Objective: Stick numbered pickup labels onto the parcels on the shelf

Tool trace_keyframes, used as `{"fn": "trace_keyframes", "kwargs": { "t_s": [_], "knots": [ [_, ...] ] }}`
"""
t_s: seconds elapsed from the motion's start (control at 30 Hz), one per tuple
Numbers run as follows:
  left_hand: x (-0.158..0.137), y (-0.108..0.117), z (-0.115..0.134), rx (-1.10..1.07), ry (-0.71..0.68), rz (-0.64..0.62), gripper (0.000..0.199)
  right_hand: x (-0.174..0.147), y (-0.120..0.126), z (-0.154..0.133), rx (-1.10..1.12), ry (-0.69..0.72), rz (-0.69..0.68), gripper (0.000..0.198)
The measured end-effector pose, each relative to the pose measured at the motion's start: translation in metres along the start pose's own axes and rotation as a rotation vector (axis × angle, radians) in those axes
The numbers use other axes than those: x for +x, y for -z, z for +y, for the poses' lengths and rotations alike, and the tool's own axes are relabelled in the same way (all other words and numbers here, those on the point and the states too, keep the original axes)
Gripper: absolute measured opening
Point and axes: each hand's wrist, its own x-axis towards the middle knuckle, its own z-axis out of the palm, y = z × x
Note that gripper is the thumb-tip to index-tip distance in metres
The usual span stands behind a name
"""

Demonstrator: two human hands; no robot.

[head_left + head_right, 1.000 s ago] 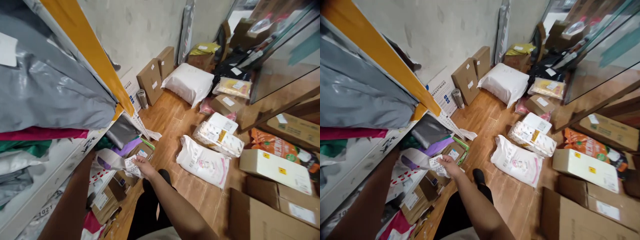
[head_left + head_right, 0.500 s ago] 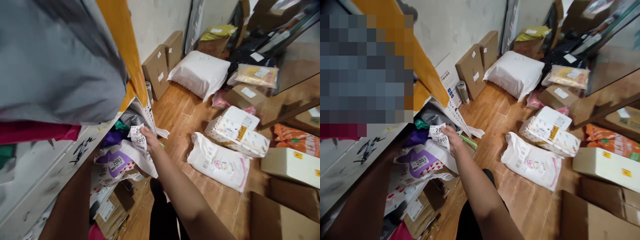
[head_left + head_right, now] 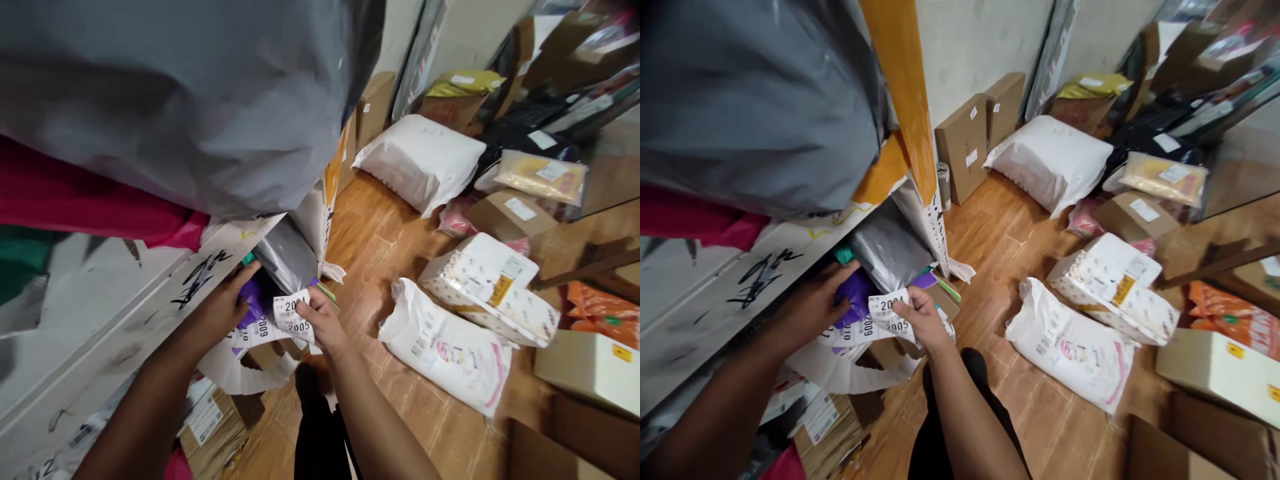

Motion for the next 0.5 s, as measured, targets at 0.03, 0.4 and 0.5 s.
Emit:
{"fn": "trace_keyframes", "kwargs": {
  "t_s": [0.03,0.4,0.5],
  "knots": [
    [0.004,0.001,-0.001,-0.001,0.016,-0.003,0.066,-0.009,0.002,-0.003,-0.025,0.029,0.008,0.048],
    [0.03,0.014,0.019,-0.25,0.062,0.131,0.033,-0.014,0.002,-0.013,-0.412,0.126,-0.19,0.026],
    [0.028,0.011,0.014,-0.181,0.071,0.06,0.007,0.038,-0.002,-0.016,-0.516,0.137,-0.164,0.029]
  ]
}}
